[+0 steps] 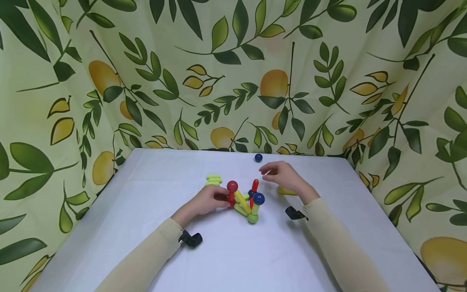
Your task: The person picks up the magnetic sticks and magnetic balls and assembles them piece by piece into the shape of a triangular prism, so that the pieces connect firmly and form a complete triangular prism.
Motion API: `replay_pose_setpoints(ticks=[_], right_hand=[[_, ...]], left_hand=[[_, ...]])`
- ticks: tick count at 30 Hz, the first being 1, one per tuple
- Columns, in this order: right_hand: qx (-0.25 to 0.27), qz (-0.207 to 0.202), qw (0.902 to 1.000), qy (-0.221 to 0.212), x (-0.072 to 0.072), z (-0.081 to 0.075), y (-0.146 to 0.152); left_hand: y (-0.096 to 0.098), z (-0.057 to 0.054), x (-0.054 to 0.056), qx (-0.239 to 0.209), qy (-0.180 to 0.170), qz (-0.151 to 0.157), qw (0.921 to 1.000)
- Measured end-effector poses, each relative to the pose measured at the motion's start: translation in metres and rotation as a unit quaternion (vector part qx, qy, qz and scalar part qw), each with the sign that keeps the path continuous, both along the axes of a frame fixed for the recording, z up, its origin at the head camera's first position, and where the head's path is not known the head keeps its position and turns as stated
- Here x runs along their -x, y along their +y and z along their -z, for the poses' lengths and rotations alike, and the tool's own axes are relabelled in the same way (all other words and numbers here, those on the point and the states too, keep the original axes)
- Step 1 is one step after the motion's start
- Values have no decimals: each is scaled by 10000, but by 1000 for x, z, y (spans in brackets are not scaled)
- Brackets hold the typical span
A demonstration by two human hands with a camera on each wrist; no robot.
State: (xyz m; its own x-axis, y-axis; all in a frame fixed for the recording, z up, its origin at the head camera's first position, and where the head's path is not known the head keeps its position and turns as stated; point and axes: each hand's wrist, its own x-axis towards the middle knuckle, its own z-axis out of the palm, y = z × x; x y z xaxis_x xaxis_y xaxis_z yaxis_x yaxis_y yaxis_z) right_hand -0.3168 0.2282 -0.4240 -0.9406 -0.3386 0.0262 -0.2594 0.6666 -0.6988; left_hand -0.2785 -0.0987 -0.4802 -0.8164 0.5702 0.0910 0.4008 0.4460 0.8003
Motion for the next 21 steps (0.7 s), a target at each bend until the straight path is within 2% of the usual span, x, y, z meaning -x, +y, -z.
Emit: replay_pose_setpoints(ticks=[5,8,13,21], right_hand=[[113,242,9988,408,32,-20,2],[46,386,9980,502,53,-22,-2],[-11,676,9965,493,77,-8,-11],[-314,1000,9936,427,96,14,-23]], left_hand=[[-2,1,0,-84,-68,9,9999],[-4,5,1,-190,-81,55,9998],[-5,11,2,-254,-194,57,9995],[-6,8,4,-234,-189,46,9995]])
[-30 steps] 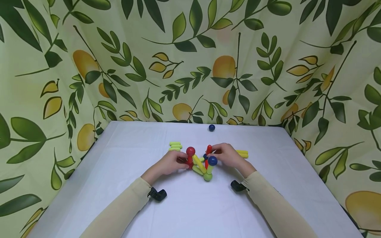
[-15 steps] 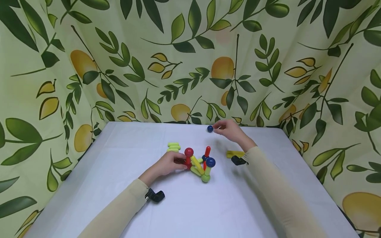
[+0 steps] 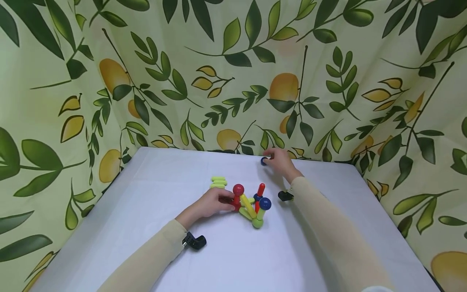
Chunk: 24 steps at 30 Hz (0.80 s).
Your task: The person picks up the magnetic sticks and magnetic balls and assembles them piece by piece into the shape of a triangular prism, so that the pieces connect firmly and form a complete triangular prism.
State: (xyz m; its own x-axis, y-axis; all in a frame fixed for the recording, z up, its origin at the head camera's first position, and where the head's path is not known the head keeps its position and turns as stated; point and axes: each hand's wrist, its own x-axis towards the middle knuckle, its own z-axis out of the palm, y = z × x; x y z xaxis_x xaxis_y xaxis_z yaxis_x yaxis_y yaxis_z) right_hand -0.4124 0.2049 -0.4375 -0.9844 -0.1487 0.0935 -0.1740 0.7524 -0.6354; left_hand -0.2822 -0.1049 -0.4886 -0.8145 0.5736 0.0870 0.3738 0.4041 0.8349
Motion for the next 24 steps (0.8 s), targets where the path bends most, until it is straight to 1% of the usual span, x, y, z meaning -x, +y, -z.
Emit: replay_pose_setpoints(ticks=[3,7,13,16,20,24], right_hand=[[-111,58,9999,-56,1,6,0],[-182,50,9997,-169,1,10,-1],[-519,-208,9981,-240,0,13,-2],[-589,-335,9974,-258,-2,13,-2],[-334,-359,9984,-273,-7,12,1],[-43,-322,9993,-163,-16,6,7]], left_hand=[[1,-1,-1,17,-46,-36,10000],[1,-2,-1,4,13,-9,10000],[1,-4,-1,57,-4,-16,10000],[0,-4,-1,88,1,-41,10000],[0,-3,-1,68,-31,-78,9999],[1,-1,-2,69,-85,-93,9999]])
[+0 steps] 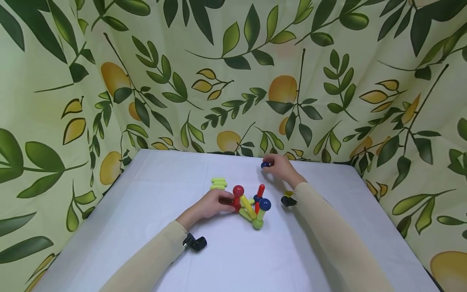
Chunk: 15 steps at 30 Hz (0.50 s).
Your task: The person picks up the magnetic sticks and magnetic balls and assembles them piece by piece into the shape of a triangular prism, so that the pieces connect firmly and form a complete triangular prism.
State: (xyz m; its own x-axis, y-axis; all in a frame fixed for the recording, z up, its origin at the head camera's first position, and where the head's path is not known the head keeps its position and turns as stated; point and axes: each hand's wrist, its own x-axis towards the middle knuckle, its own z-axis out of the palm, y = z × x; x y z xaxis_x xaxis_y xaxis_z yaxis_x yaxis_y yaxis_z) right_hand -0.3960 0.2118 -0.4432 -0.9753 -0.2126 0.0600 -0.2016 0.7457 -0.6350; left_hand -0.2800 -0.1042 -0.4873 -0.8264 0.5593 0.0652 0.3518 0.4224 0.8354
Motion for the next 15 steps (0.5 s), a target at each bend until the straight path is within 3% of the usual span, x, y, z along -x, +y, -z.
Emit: replay_pose_setpoints(ticks=[15], right_hand=[[970,-330,9922,712,-47,-40,9]], left_hand=[[2,0,0,-84,95,106,9999]])
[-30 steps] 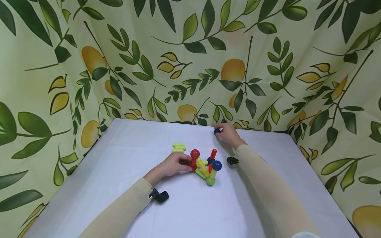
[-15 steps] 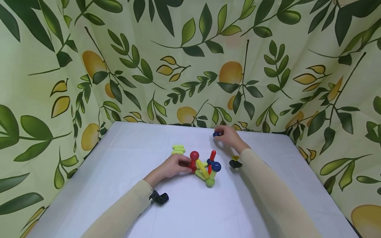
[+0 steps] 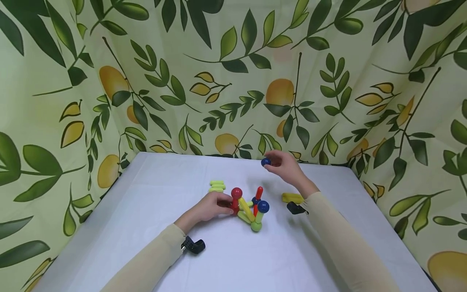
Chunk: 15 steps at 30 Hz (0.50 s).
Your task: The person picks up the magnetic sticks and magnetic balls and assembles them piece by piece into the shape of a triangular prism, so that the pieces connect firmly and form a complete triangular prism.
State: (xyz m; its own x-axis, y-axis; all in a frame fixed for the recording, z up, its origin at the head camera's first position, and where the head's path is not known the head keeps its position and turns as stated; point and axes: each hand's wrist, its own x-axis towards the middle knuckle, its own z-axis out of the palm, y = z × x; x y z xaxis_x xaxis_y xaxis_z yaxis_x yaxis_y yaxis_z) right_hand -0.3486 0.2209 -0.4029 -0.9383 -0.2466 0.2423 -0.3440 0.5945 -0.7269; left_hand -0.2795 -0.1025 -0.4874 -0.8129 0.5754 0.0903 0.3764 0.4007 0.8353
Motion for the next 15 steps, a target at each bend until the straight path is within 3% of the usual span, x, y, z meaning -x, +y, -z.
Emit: replay_pose_setpoints(ticks=[10,15], right_hand=[[60,-307,9993,205,-25,-10,1],[167,-394,9991,63,-41,-8,3]], left_hand=[[1,-2,1,-64,-21,-36,10000],[0,1,0,-83,-73,-31,9999]])
